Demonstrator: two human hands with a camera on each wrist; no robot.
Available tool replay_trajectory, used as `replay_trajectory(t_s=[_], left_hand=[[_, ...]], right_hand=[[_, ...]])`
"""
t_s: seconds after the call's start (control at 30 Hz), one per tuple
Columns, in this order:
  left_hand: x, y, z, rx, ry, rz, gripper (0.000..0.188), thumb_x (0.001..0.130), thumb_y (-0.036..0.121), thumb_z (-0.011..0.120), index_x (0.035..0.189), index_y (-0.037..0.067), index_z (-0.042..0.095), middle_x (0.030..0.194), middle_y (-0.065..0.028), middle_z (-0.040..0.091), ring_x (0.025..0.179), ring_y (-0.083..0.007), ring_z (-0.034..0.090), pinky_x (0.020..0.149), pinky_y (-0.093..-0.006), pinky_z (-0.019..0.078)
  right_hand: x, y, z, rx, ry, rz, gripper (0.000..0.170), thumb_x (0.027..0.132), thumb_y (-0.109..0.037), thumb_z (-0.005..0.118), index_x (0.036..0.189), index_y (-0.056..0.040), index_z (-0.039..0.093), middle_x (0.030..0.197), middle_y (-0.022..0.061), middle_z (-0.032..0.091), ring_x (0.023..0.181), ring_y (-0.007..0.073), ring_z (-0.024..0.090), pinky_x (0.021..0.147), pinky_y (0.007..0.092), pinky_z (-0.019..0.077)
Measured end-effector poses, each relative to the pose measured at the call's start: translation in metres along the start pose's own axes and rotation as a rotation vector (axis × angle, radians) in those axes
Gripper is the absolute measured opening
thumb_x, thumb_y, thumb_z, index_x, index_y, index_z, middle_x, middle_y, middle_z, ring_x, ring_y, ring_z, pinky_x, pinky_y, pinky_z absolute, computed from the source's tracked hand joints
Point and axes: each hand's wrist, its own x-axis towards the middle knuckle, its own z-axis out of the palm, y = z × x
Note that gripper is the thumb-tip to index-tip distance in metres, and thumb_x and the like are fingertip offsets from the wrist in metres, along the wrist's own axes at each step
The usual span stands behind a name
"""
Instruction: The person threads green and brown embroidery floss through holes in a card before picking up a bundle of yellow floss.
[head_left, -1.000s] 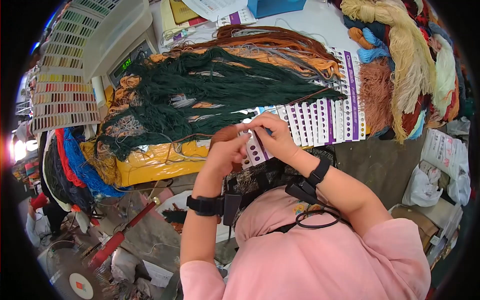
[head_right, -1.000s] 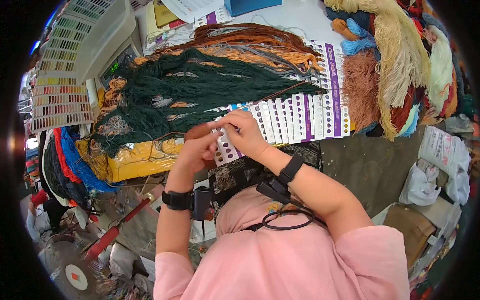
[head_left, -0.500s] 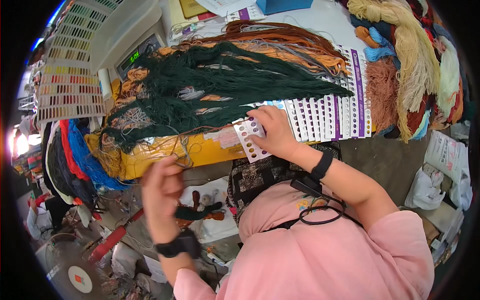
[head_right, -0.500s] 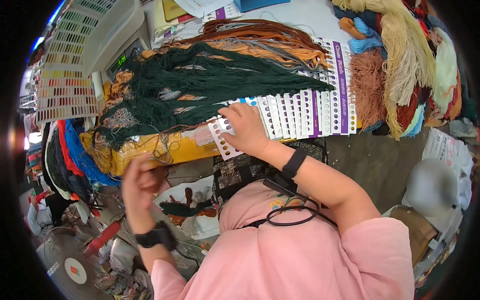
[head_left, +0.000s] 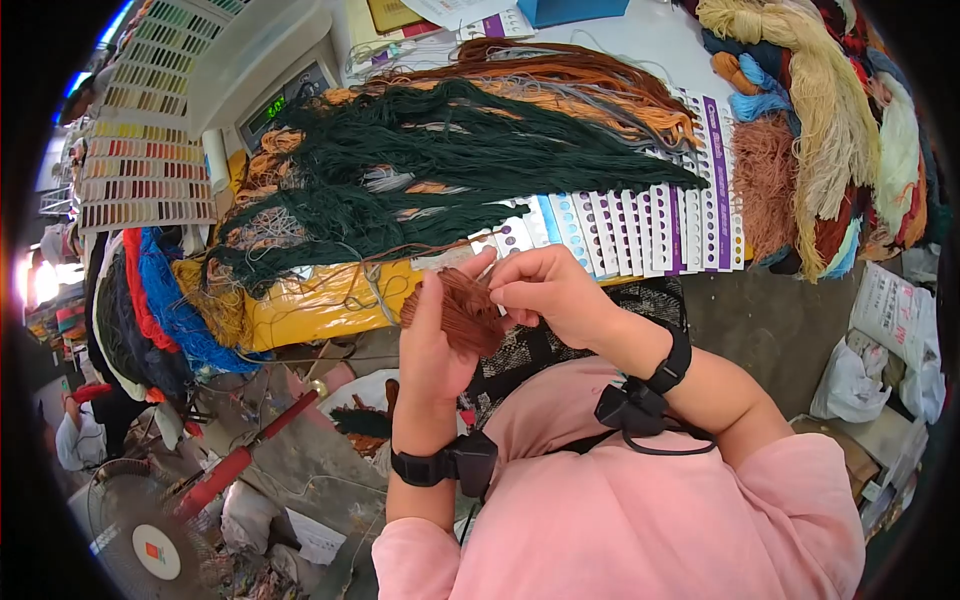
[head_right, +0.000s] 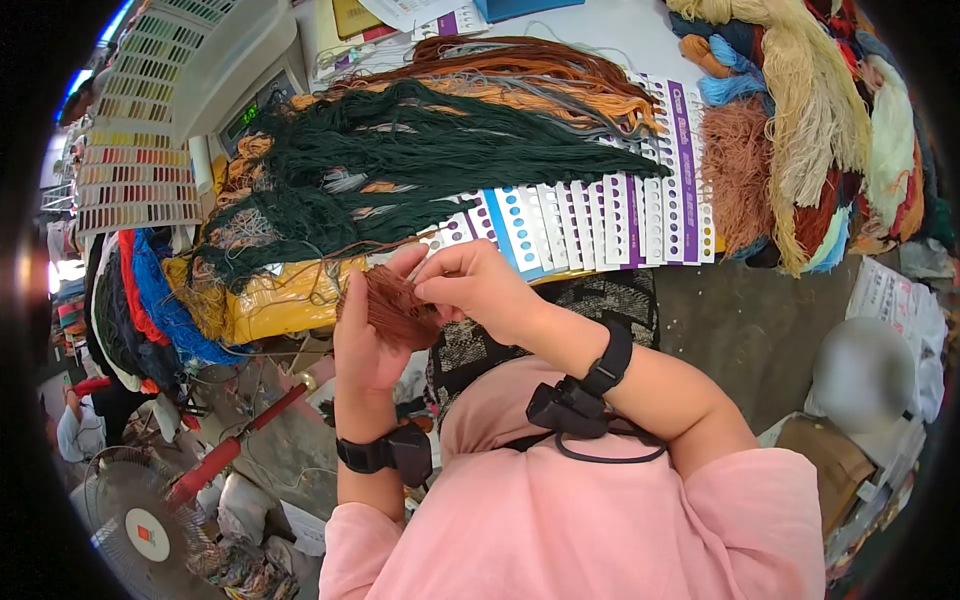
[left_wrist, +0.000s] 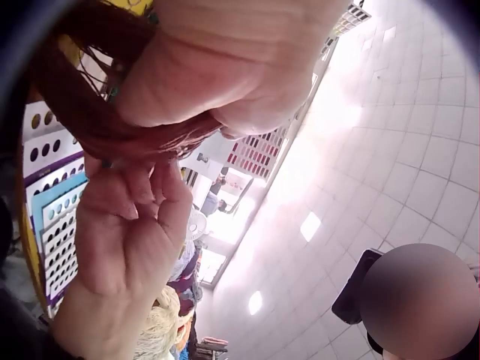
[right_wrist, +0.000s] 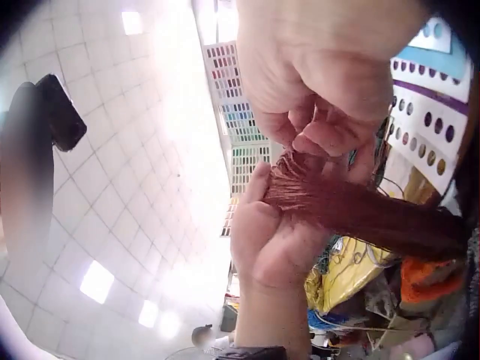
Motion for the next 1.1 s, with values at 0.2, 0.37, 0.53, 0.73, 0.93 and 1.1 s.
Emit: replay_trajectory(t_s=[0.2, 0.37, 0.53, 0.73, 0.93, 1.1], left_hand=[[0.002, -0.012, 0.005, -0.027, 0.171, 0.082, 0.019, 0.085, 0.011, 0.050, 0.098, 0.000, 0.057, 0.100, -0.0135, 0.057, 0.088, -0.0181, 0.056, 0.070, -0.0308, 0.0491], [0.002, -0.008, -0.009, -0.056, 0.181, 0.017, 0.013, 0.086, 0.010, 0.047, 0.080, 0.003, 0.056, 0.075, -0.0039, 0.053, 0.057, -0.0081, 0.048, 0.048, -0.0214, 0.0403], [-0.039, 0.070, -0.147, -0.970, 0.179, 0.222, 0.027, 0.090, 0.013, 0.033, 0.063, 0.012, 0.034, 0.050, 0.0032, 0.034, 0.040, -0.0038, 0.033, 0.037, -0.0170, 0.0284], [-0.003, 0.050, -0.088, -0.502, 0.049, -0.003, 0.034, 0.084, 0.011, 0.047, 0.114, -0.006, 0.042, 0.063, -0.0004, 0.052, 0.042, -0.0063, 0.042, 0.041, -0.0164, 0.0332], [0.075, -0.033, -0.004, 0.699, 0.257, -0.206, 0.020, 0.078, 0.018, 0.058, 0.088, 0.001, 0.057, 0.074, -0.0046, 0.061, 0.052, -0.0069, 0.050, 0.045, -0.0179, 0.0387], [0.086, -0.035, -0.006, 0.916, 0.254, -0.146, 0.012, 0.078, 0.014, 0.058, 0.077, 0.001, 0.057, 0.064, -0.0016, 0.056, 0.047, -0.0061, 0.048, 0.041, -0.0173, 0.0360]], right_hand=[[-0.007, -0.006, 0.005, 0.104, 0.053, -0.151, 0.006, 0.072, -0.001, 0.053, 0.072, -0.0002, 0.059, 0.083, 0.0061, 0.057, 0.063, 0.0070, 0.052, 0.045, 0.0189, 0.0403], [-0.009, -0.011, -0.010, 0.451, -0.165, -0.124, 0.005, 0.074, -0.004, 0.051, 0.074, -0.0006, 0.055, 0.089, 0.0075, 0.055, 0.060, 0.0099, 0.051, 0.047, 0.0212, 0.0450], [-0.053, -0.135, -0.148, 0.633, -0.031, -0.587, 0.010, 0.080, -0.008, 0.045, 0.083, 0.0010, 0.048, 0.080, 0.0087, 0.050, 0.073, 0.0187, 0.048, 0.069, 0.0293, 0.0427], [-0.038, -0.151, -0.140, -0.451, 0.531, -0.722, 0.007, 0.075, -0.008, 0.053, 0.081, -0.0046, 0.055, 0.076, 0.0007, 0.050, 0.071, 0.0108, 0.047, 0.068, 0.0258, 0.0391], [0.038, -0.001, -0.083, -1.025, 0.364, -0.552, 0.010, 0.061, -0.004, 0.063, 0.070, -0.0075, 0.059, 0.069, 0.0041, 0.054, 0.064, 0.0154, 0.052, 0.059, 0.0256, 0.0401], [0.034, 0.010, -0.085, -1.253, 0.441, -0.827, 0.017, 0.058, -0.003, 0.060, 0.075, -0.0076, 0.057, 0.075, 0.0052, 0.052, 0.074, 0.0237, 0.048, 0.067, 0.0354, 0.0347]])
